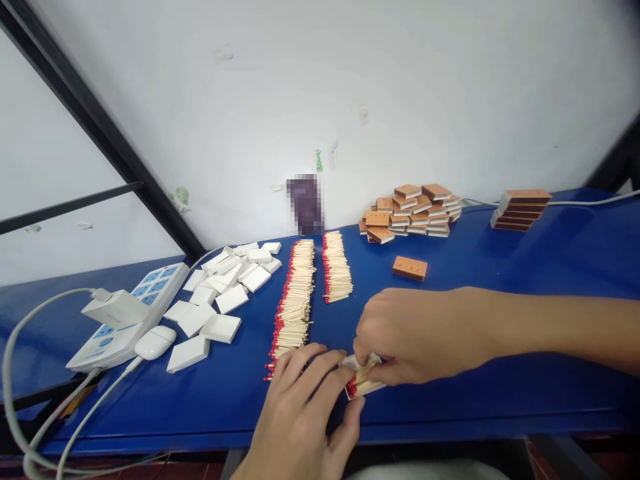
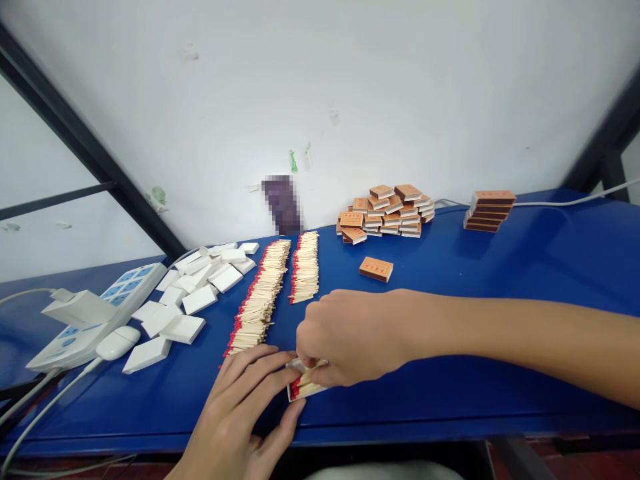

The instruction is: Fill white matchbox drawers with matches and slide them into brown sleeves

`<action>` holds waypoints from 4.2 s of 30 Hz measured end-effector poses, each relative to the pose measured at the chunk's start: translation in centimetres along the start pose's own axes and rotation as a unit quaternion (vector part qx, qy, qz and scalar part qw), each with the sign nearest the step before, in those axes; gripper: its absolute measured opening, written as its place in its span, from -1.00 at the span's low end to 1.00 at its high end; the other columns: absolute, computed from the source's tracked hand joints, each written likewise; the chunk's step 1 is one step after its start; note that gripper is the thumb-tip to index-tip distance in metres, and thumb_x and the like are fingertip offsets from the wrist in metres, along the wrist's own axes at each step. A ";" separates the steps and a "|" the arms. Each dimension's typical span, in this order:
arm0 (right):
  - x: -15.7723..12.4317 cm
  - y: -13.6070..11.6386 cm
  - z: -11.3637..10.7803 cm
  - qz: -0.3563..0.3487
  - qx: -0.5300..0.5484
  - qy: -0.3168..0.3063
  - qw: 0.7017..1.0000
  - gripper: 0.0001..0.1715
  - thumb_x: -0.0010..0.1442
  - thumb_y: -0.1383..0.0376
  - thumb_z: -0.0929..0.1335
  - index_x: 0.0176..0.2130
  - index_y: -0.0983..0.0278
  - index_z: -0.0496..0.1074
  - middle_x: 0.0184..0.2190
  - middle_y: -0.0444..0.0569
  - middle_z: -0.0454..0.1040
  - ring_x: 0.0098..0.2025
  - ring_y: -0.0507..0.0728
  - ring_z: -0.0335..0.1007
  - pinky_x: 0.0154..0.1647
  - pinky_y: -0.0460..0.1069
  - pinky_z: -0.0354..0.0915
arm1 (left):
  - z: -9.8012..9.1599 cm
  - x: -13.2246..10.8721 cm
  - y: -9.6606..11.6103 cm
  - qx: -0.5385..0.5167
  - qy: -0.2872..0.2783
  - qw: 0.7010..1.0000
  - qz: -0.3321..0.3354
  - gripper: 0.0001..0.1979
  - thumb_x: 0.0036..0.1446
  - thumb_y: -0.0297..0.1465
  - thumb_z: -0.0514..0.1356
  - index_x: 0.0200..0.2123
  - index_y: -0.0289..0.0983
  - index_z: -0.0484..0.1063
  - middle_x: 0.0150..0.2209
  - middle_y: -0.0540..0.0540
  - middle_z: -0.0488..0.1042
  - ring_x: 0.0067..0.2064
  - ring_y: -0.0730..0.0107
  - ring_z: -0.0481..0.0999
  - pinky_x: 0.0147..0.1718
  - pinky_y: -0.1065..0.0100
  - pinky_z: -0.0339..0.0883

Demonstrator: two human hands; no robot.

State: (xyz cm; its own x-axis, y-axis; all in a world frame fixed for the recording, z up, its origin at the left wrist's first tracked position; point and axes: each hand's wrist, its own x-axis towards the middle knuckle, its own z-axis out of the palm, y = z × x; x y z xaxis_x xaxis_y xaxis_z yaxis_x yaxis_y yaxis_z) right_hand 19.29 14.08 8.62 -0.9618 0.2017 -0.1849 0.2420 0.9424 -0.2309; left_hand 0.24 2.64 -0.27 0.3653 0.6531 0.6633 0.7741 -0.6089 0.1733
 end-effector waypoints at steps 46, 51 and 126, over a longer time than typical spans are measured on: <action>-0.3 -0.1 -0.4 0.013 -0.005 0.042 0.999 -0.74 0.28 0.28 0.32 -0.44 0.26 0.47 -0.54 -0.12 0.46 -0.51 0.03 0.24 -0.46 -0.04 0.01 | -0.6 0.3 0.3 0.009 -0.012 1.000 -0.003 -0.83 0.23 -0.50 0.22 -0.12 -0.21 0.52 -0.08 -0.08 0.59 -0.06 0.20 0.47 -0.03 0.19 0.37; 0.8 2.1 0.3 0.152 -0.161 0.125 0.967 -0.79 0.33 0.30 0.27 -0.28 0.32 0.46 -0.43 0.02 0.52 -0.44 0.12 0.40 -0.48 -0.02 -0.10 | -0.4 0.2 0.1 0.011 -0.015 1.000 0.002 -0.87 0.24 -0.49 0.21 -0.15 -0.22 0.49 -0.08 -0.10 0.59 -0.06 0.18 0.48 -0.04 0.17 0.39; 2.7 6.0 5.9 0.100 0.040 0.300 0.948 -0.91 0.11 0.42 0.27 -0.32 0.23 0.28 -0.53 -0.21 0.29 -0.49 0.03 0.11 -0.42 -0.05 -0.07 | -0.2 -0.7 -0.6 0.026 -0.051 0.998 0.014 -0.82 0.26 -0.45 0.23 -0.07 -0.20 0.42 -0.02 -0.08 0.57 0.01 0.17 0.48 0.00 0.14 0.39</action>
State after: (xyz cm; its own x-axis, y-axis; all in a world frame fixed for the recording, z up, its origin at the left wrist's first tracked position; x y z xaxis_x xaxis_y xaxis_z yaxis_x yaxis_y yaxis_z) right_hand 18.92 18.72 1.07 -0.7893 0.5121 0.3387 0.4131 0.8511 -0.3240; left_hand -0.58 2.53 -0.70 0.4364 0.6796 0.5897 0.7871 -0.6059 0.1156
